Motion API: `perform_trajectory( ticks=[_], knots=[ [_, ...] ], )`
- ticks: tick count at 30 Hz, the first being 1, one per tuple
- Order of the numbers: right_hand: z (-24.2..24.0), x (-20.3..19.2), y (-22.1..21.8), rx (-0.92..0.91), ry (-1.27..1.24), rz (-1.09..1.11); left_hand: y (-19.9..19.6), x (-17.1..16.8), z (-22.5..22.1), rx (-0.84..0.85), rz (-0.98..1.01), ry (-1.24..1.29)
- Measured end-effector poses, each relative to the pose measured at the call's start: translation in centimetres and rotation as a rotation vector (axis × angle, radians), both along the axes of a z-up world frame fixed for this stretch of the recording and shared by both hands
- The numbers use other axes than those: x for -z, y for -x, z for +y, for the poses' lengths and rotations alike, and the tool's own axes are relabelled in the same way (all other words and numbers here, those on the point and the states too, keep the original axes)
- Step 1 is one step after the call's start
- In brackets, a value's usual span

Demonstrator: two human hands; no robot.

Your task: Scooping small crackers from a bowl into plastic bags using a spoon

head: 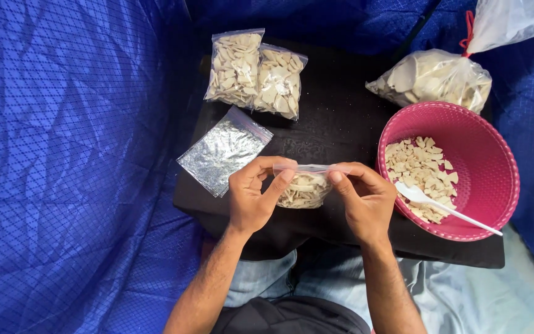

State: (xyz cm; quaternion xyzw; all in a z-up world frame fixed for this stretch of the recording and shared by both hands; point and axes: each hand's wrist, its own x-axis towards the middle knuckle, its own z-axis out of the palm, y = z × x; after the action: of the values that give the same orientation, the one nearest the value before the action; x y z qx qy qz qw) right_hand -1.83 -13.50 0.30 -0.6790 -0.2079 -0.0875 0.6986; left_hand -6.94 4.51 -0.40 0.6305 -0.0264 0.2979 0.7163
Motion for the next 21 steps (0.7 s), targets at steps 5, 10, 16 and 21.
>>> perform_trajectory(
  ticks=[5,10,16,21],
  knots=[
    [0.0,0.5,-0.8,-0.004,0.001,-0.017,-0.9,-0.4,0.3,0.045,-0.003,-0.046],
    [0.1,0.7,-1.2,-0.024,-0.013,-0.02,-2.0,-0.8,0.1,0.118,0.016,-0.03],
    [-0.1,1.1,-1.6,-0.029,-0.047,-0.021,-2.7,-1.6,0.0,0.154,0.041,-0.043],
    [-0.1,1.1,-1.7,-0.045,-0.04,-0.047,-3.0,-2.0,-0.1,0.11,-0.05,-0.113]
  ],
)
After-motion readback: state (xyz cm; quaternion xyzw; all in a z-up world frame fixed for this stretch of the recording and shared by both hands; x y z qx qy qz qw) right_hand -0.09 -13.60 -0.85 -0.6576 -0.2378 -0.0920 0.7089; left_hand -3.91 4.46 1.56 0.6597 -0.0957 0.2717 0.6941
